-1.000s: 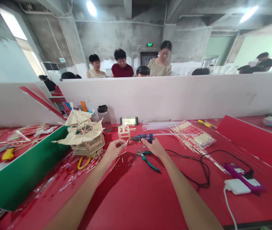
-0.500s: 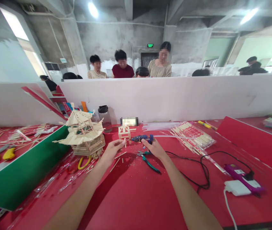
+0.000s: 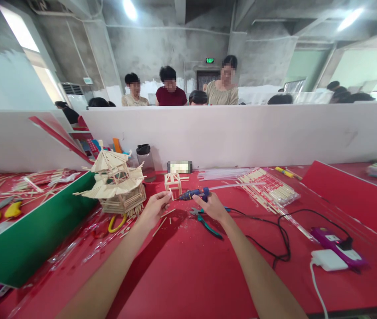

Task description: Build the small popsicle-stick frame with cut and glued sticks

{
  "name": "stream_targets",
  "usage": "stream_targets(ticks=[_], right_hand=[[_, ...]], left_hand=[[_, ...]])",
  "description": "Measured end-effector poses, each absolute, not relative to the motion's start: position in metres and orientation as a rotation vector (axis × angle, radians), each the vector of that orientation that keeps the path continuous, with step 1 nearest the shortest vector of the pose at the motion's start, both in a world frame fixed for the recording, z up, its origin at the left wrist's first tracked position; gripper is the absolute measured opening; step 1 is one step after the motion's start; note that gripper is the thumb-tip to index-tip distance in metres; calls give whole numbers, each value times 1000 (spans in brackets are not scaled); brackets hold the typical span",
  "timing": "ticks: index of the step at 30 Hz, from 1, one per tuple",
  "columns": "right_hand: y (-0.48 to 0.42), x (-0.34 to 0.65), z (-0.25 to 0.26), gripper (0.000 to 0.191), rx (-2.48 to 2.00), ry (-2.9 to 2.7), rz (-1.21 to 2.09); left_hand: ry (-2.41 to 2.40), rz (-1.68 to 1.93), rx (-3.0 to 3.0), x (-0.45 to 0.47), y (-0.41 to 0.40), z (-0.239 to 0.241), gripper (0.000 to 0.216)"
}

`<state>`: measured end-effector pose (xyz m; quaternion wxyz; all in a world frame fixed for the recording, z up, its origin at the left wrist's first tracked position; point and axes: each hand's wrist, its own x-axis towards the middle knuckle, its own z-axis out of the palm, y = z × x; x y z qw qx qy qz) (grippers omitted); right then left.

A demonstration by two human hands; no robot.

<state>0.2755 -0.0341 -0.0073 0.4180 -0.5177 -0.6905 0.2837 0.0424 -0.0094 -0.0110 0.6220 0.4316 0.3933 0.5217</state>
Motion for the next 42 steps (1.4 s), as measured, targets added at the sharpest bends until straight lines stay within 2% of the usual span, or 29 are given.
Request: stream_targets(ticks=[18,37,42], right_hand=[[-37,270,-3,35,-1304,-1827,417],[-40,263,-1,40,-1294,-1826,444],[-38,266,-4,37,-1269,-1841,439]], left_hand=[[936,1246,980,47,-16,-4,40],[925,1284,974,48,-16,-7,39],[932,1289,974,48,-15,-8,41]])
